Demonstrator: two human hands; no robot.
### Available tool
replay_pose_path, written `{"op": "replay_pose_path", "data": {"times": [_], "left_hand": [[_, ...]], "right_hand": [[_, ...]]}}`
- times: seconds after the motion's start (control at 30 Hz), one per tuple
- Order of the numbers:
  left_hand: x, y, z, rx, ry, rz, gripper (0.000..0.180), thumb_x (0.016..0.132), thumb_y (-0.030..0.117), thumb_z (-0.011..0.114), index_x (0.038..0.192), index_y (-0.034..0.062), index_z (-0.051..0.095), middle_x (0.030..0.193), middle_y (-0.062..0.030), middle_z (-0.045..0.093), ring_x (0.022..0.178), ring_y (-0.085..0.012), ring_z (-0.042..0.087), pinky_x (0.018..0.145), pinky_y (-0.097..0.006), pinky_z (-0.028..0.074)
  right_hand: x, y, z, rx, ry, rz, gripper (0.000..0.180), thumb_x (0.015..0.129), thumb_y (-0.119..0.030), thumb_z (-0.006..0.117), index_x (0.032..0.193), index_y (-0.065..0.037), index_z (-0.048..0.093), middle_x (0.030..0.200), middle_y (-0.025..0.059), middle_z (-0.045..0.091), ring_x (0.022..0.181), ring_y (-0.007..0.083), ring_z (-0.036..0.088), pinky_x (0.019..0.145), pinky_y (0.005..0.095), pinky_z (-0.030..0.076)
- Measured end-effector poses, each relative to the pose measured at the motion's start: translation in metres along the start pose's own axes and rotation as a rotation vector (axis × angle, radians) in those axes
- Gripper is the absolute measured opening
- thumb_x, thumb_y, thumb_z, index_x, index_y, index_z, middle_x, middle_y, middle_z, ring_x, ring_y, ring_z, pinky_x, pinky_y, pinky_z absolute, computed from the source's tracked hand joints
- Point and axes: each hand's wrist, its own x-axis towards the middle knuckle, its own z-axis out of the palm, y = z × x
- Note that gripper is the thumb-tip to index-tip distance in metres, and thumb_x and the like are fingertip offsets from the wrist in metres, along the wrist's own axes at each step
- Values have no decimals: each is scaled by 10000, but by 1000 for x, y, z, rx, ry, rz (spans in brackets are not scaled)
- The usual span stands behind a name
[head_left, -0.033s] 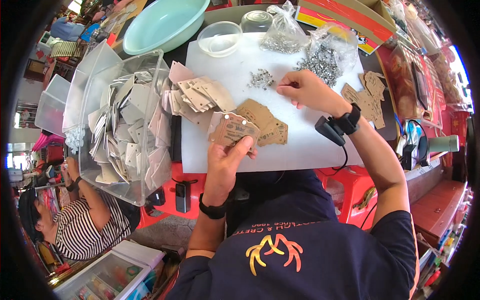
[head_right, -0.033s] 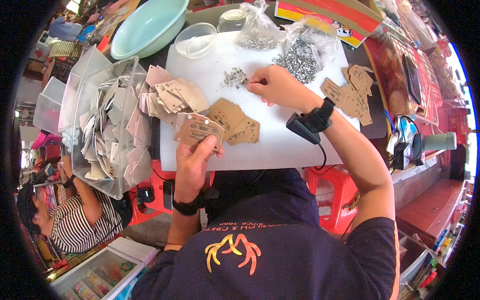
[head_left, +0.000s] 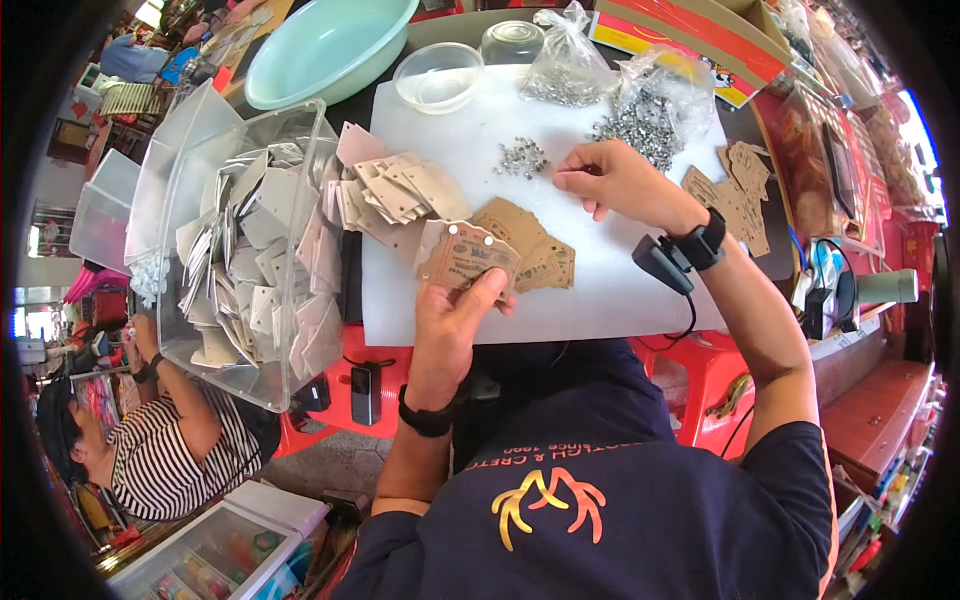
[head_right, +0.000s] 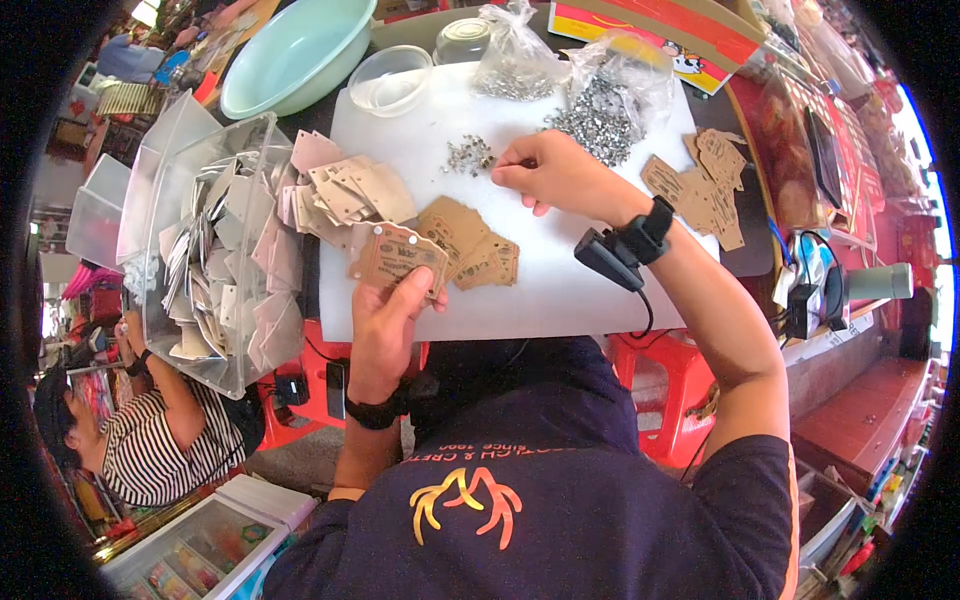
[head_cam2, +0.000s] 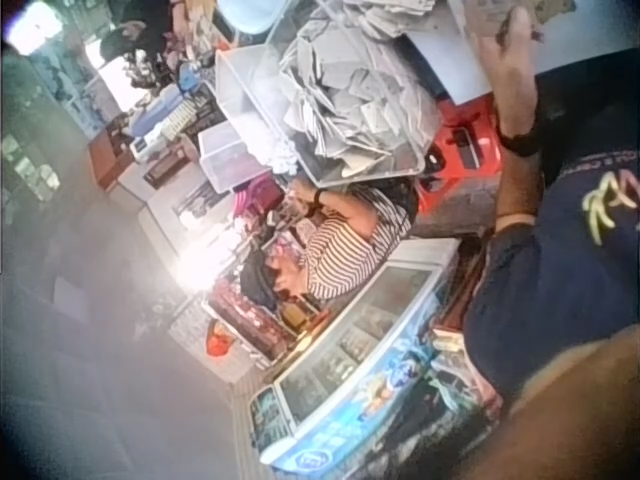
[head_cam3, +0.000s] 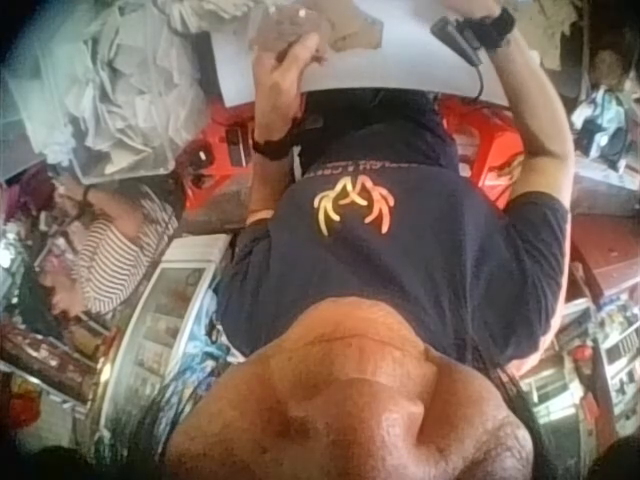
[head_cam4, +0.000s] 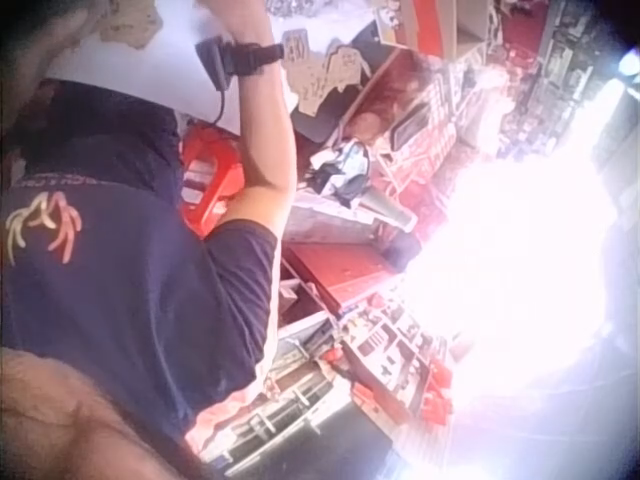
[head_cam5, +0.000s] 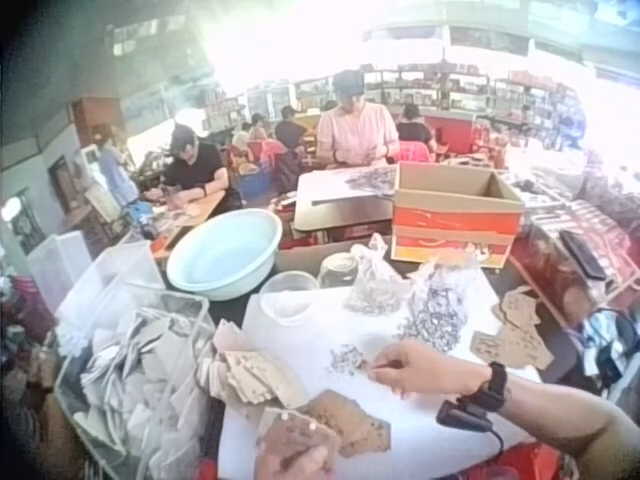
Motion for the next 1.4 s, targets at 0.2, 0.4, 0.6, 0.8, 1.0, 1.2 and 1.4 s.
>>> {"op": "replay_pose_path", "data": {"times": [0.2,0.4,0.6,0.8,1.0,1.2,1.4], "left_hand": [[14,5,17,-47,-63,41,191,951,81,557,1129,11,558,986,-67,628,775,-156,586,666,-301,470],[28,4,30,-112,-79,24,203,942,88,592,1132,23,565,937,-45,641,749,-118,609,660,-273,497],[30,3,36,-117,-74,21,221,937,80,600,1148,24,563,939,-42,647,736,-119,612,650,-268,494],[24,-7,18,-36,-2,10,225,934,57,598,1155,33,562,947,-41,646,731,-119,608,645,-273,494],[20,-7,11,-82,33,42,189,933,61,604,1118,30,585,929,-41,647,732,-122,609,653,-279,499],[15,-7,3,-33,39,45,165,946,94,585,1094,23,599,942,-48,641,780,-153,594,680,-306,473],[13,-9,-3,-71,60,56,210,927,91,629,1124,27,593,936,-42,652,734,-123,613,643,-271,499]], "right_hand": [[-29,-10,-1,556,-116,107,175,930,-191,647,937,-18,674,762,-14,603,597,43,543,508,214,475],[-47,-15,-1,745,-202,80,188,925,-215,650,921,-29,678,796,-21,614,632,50,547,529,206,476],[-50,-15,-1,760,-157,57,185,941,-186,631,955,-6,671,771,-14,611,590,49,540,500,216,465],[-26,20,-8,161,52,89,226,902,-210,616,910,10,666,734,4,607,620,78,565,542,234,495],[-13,17,-5,58,70,60,233,919,-215,620,938,13,664,685,7,585,598,67,552,524,226,477],[8,20,3,-189,102,-44,204,879,-177,640,889,25,659,689,56,606,611,93,573,548,275,475],[28,24,16,-299,248,-328,153,825,-161,619,867,-22,670,806,143,674,712,309,648,675,384,508]]}}
